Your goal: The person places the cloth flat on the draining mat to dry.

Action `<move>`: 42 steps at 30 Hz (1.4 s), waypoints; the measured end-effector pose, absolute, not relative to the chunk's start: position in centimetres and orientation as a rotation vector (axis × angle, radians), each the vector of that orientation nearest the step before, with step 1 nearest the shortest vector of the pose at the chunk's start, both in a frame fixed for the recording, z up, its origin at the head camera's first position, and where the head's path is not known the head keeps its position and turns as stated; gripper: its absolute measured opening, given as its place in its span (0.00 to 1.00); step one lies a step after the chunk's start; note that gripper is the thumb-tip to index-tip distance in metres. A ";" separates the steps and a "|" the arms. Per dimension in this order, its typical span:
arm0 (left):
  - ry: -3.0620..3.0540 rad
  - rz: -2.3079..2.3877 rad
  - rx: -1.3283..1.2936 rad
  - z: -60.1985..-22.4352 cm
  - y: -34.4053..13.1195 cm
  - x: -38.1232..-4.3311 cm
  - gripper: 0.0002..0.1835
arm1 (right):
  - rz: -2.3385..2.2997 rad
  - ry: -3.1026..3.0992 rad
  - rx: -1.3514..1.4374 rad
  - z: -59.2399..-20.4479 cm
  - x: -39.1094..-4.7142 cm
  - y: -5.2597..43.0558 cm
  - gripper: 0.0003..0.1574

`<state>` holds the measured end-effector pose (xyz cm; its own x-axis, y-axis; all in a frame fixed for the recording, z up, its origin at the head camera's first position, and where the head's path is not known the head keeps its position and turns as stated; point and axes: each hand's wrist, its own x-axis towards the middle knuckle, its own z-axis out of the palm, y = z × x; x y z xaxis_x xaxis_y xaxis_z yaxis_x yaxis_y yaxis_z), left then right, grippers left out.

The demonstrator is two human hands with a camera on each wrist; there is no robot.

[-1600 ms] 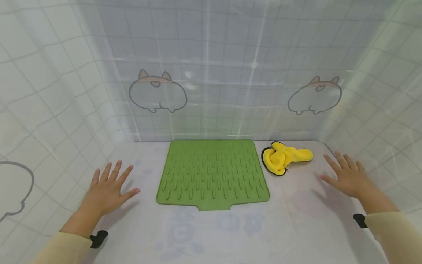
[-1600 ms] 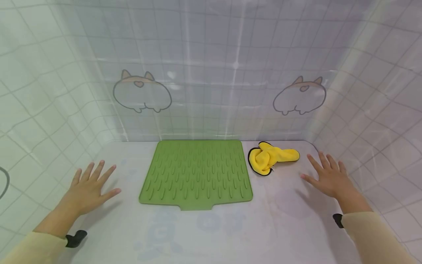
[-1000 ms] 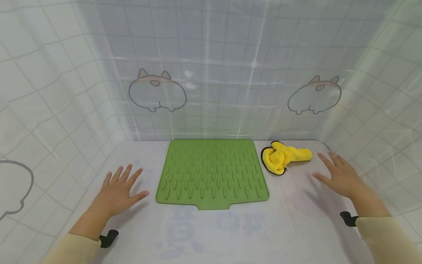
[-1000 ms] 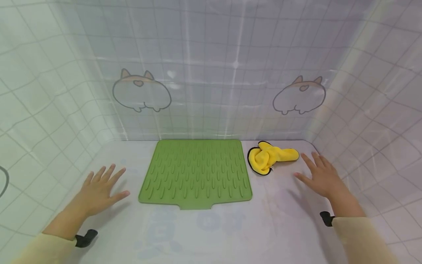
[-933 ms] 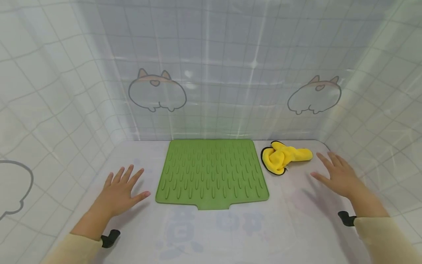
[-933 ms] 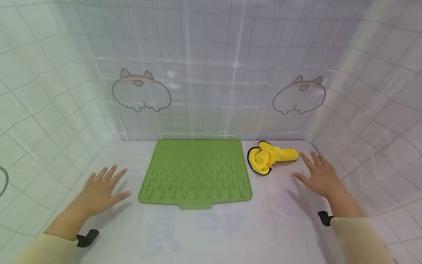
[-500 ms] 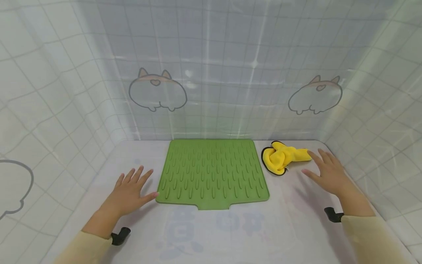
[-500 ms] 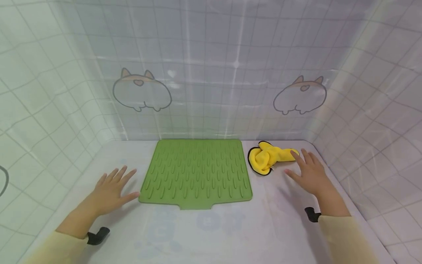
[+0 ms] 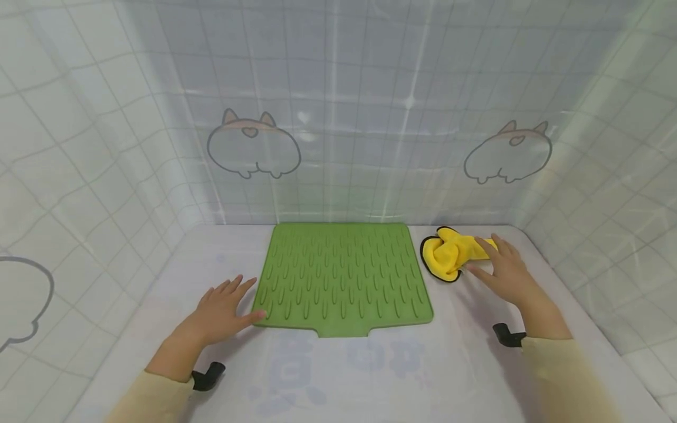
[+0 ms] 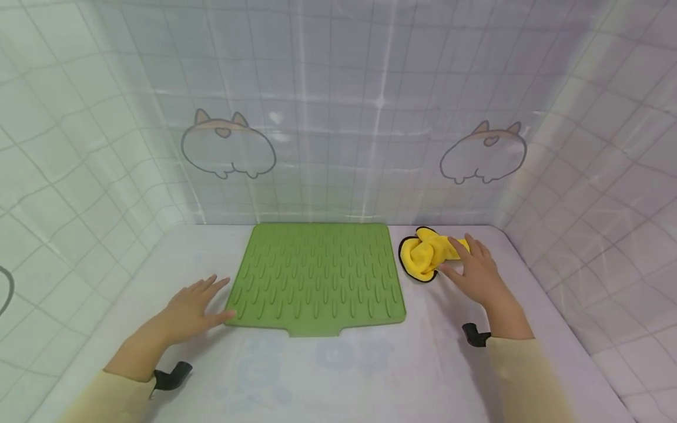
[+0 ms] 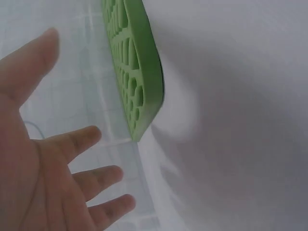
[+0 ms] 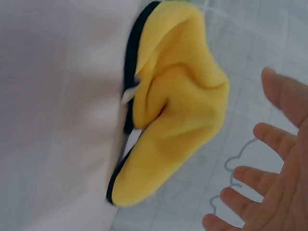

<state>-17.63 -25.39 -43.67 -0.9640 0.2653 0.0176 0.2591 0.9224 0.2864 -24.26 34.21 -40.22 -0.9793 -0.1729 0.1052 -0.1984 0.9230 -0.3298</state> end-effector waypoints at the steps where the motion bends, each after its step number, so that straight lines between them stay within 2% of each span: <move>1: 3.054 0.454 0.416 -43.7 -25.3 -17.6 0.48 | 0.556 -3.008 0.282 -40.2 -24.4 34.0 0.52; 19: 2.943 0.514 0.364 -44.7 -24.9 -18.1 0.53 | 0.827 -2.946 0.162 -41.2 -26.9 31.1 0.42; 42: 2.898 0.520 0.306 -44.1 -24.3 -18.3 0.53 | 0.919 -2.920 -0.127 -42.3 -28.3 29.6 0.37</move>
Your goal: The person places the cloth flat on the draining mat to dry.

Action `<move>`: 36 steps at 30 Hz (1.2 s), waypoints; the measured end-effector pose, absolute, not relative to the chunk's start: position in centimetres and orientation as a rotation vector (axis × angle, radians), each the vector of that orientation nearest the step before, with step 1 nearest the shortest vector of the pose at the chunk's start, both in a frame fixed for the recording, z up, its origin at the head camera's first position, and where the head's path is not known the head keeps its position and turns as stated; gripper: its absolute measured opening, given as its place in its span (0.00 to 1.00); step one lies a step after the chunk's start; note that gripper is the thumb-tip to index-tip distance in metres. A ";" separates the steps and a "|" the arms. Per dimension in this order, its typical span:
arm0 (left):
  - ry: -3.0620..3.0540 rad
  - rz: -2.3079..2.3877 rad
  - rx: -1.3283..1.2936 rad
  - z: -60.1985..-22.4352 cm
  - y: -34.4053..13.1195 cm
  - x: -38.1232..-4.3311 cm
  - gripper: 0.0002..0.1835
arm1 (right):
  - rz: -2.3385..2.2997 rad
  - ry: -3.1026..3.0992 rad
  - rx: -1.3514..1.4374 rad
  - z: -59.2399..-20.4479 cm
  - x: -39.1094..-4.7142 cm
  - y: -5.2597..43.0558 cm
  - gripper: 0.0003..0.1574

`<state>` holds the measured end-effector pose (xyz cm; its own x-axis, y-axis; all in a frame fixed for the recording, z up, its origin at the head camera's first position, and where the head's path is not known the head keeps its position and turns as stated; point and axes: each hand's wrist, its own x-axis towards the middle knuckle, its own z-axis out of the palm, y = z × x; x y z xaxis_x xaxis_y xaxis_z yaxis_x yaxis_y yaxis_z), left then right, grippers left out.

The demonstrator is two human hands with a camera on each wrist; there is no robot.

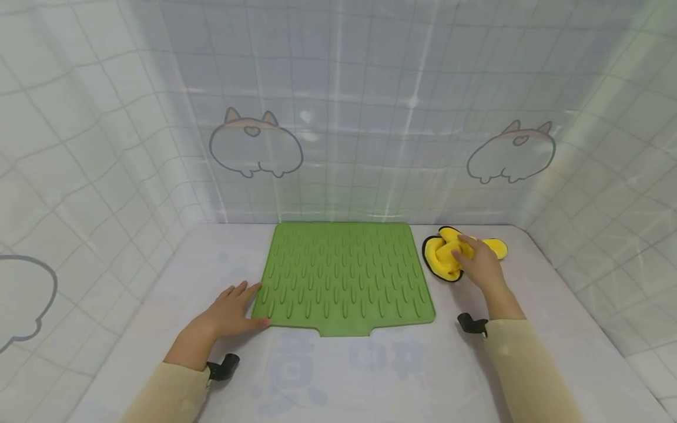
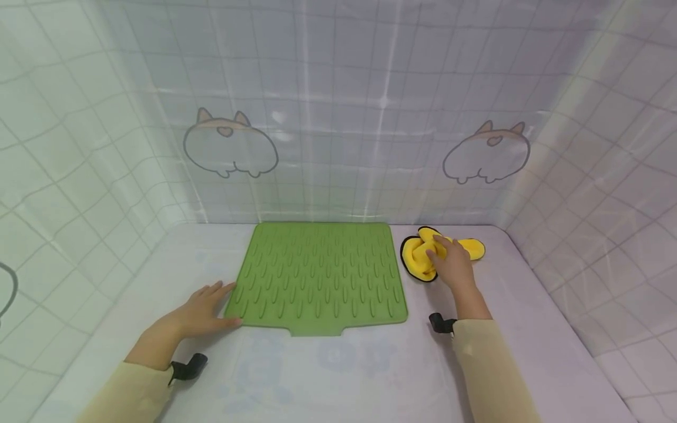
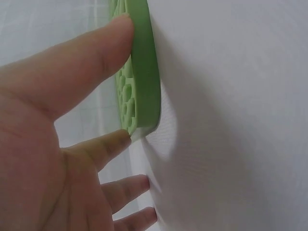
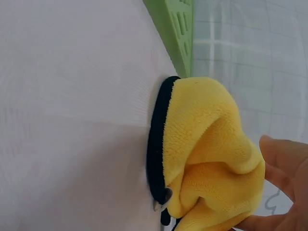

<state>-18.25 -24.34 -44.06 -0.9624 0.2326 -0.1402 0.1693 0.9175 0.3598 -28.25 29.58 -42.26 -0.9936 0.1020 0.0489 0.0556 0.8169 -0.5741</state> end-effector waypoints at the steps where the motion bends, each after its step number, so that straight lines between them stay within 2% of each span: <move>1: 2.899 0.515 0.310 -44.1 -24.3 -18.3 0.53 | 0.924 -2.912 -0.143 -42.3 -28.3 29.5 0.36; 9: 2.905 0.517 0.307 -44.6 -24.6 -18.4 0.54 | 0.933 -2.830 -0.256 -42.7 -28.4 29.2 0.31; 20: 2.895 0.519 0.293 -44.6 -24.7 -18.4 0.54 | 0.742 -2.747 -0.186 -43.3 -28.4 29.3 0.21; 36: 2.897 0.525 0.295 -44.8 -24.8 -18.3 0.54 | 0.653 -2.672 -0.135 -42.1 -27.3 29.6 0.17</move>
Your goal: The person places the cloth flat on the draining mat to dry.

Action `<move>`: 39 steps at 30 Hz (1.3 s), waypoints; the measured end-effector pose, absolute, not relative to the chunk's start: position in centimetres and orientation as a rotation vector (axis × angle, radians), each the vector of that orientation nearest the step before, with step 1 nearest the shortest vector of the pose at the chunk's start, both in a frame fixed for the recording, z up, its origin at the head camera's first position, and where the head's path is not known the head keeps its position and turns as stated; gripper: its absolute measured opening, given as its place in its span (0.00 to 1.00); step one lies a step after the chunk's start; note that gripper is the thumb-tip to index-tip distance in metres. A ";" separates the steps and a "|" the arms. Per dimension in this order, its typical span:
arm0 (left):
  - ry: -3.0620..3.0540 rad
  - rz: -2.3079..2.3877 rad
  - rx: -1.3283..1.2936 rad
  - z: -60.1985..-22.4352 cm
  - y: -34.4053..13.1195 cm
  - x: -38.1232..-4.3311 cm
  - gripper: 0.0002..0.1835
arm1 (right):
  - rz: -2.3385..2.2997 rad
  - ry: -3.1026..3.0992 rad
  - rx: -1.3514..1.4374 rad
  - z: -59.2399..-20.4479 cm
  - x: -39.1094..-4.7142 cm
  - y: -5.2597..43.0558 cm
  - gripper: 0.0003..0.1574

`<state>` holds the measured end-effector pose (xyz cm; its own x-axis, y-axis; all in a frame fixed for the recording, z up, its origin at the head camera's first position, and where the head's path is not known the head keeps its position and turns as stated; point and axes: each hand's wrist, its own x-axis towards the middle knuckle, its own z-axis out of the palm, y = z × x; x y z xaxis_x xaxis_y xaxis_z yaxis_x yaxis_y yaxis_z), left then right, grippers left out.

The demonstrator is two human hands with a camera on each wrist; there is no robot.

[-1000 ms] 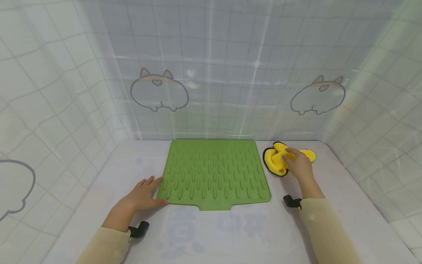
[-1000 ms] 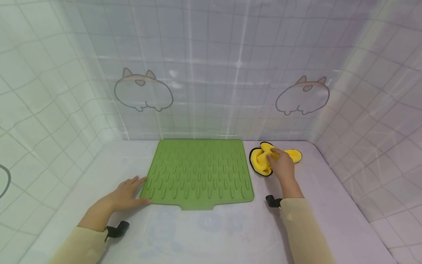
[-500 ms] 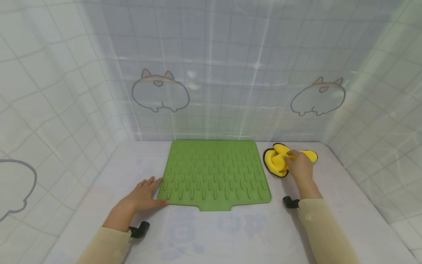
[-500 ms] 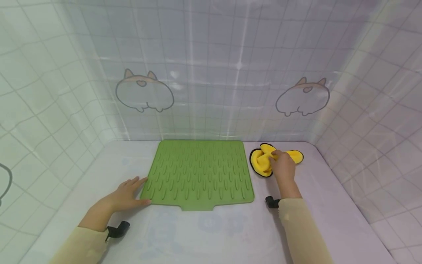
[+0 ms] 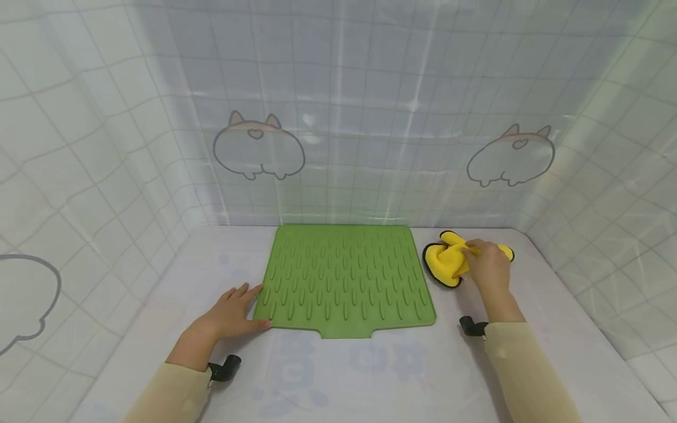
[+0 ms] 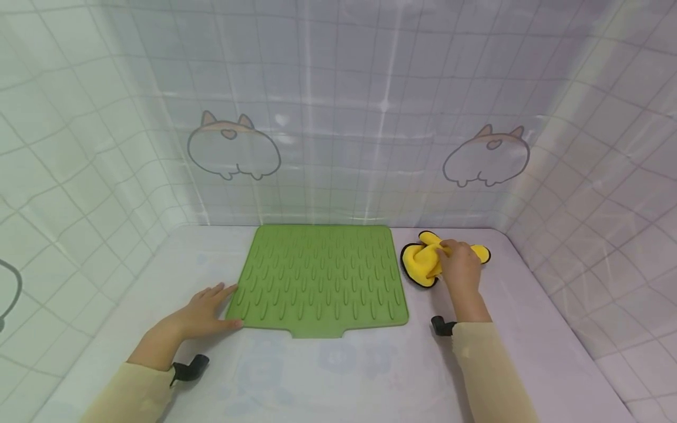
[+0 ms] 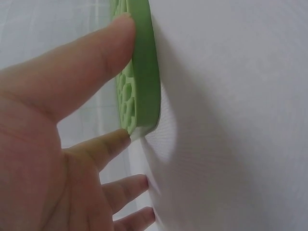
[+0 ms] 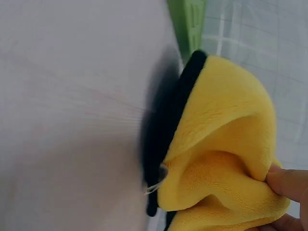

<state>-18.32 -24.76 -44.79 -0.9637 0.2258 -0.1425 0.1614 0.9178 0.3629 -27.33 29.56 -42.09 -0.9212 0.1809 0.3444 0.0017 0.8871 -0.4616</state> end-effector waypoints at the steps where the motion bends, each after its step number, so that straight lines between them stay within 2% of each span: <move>1: 2.897 0.524 0.294 -44.8 -24.7 -18.3 0.54 | 0.655 -2.663 -0.138 -41.9 -27.2 29.6 0.17; 11: 2.899 0.519 0.297 -44.9 -24.7 -18.3 0.54 | 0.732 -2.613 -0.251 -39.8 -26.1 29.0 0.19; 39: 2.891 0.516 0.286 -45.0 -24.8 -18.5 0.54 | 0.931 -2.432 -0.121 -36.4 -24.0 26.5 0.21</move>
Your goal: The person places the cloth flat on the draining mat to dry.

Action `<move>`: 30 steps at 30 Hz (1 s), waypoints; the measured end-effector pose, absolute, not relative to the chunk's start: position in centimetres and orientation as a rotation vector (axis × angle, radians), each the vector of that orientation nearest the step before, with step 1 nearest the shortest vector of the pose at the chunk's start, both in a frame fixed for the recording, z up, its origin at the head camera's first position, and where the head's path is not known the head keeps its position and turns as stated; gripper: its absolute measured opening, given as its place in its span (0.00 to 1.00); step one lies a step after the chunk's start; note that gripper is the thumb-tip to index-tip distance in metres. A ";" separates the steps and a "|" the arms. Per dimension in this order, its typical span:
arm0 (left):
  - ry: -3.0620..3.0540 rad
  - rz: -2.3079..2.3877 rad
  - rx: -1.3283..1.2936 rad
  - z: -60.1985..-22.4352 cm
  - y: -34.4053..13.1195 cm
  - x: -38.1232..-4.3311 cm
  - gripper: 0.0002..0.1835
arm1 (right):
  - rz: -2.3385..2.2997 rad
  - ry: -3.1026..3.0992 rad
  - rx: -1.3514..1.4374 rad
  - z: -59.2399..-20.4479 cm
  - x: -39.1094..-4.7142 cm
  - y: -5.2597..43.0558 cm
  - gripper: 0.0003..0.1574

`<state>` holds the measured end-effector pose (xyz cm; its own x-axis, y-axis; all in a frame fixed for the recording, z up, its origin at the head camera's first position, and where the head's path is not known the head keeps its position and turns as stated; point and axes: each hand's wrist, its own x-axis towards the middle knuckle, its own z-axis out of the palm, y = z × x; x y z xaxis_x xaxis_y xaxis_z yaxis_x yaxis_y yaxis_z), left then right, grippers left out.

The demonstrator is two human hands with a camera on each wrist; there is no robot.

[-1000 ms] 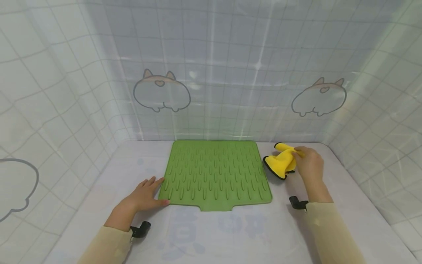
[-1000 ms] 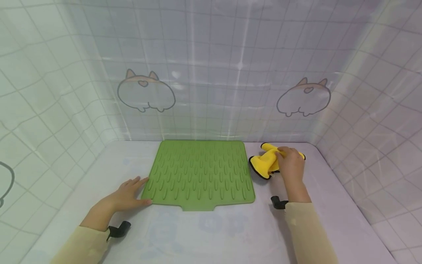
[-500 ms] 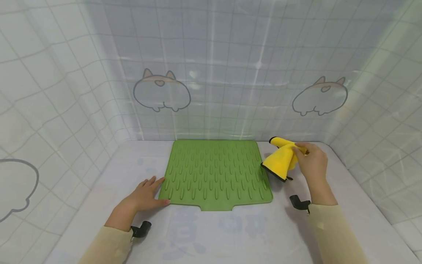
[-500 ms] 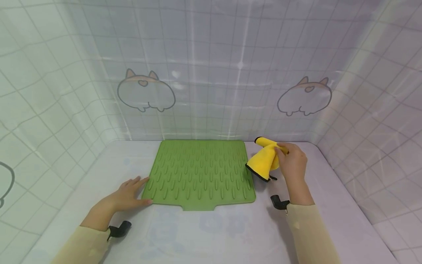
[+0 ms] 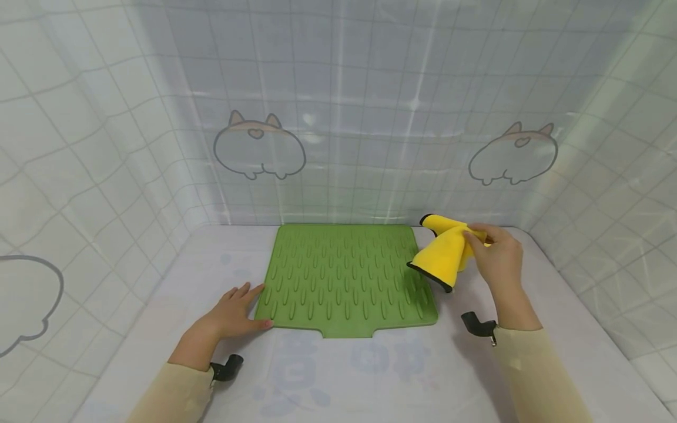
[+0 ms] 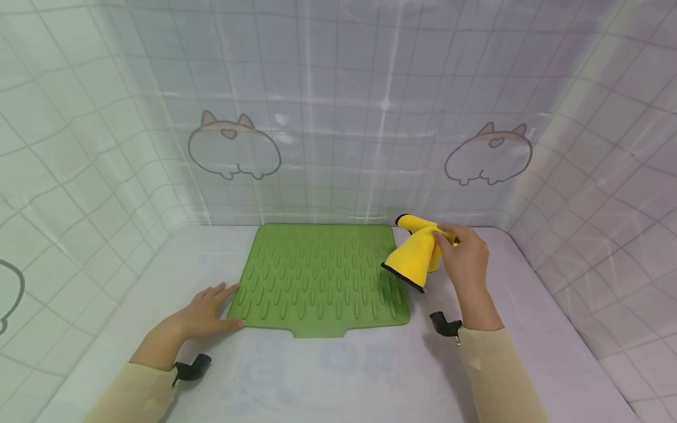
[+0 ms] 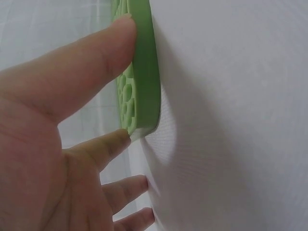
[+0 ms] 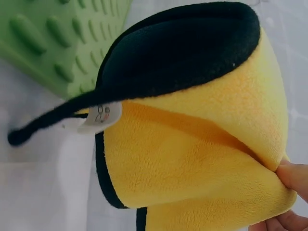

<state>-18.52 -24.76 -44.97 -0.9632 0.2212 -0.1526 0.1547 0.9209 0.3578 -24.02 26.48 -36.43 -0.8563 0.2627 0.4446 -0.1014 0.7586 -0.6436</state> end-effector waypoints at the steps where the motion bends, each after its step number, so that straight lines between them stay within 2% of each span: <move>1: 2.891 0.515 0.286 -45.0 -24.8 -18.5 0.54 | 0.939 -2.425 -0.117 -36.3 -24.0 26.3 0.20; 19: 2.891 0.516 0.278 -44.8 -24.7 -18.4 0.54 | 0.953 -2.280 0.195 -35.6 -24.6 23.9 0.11; 30: 2.889 0.521 0.281 -44.6 -24.6 -18.3 0.54 | 1.049 -2.325 0.335 -34.9 -25.4 22.4 0.12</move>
<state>-18.29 -24.58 -44.63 -0.9636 0.2185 -0.1538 0.1511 0.9203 0.3608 -25.39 22.37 -34.87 -0.8114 0.0028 0.5844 -0.4363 0.6624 -0.6090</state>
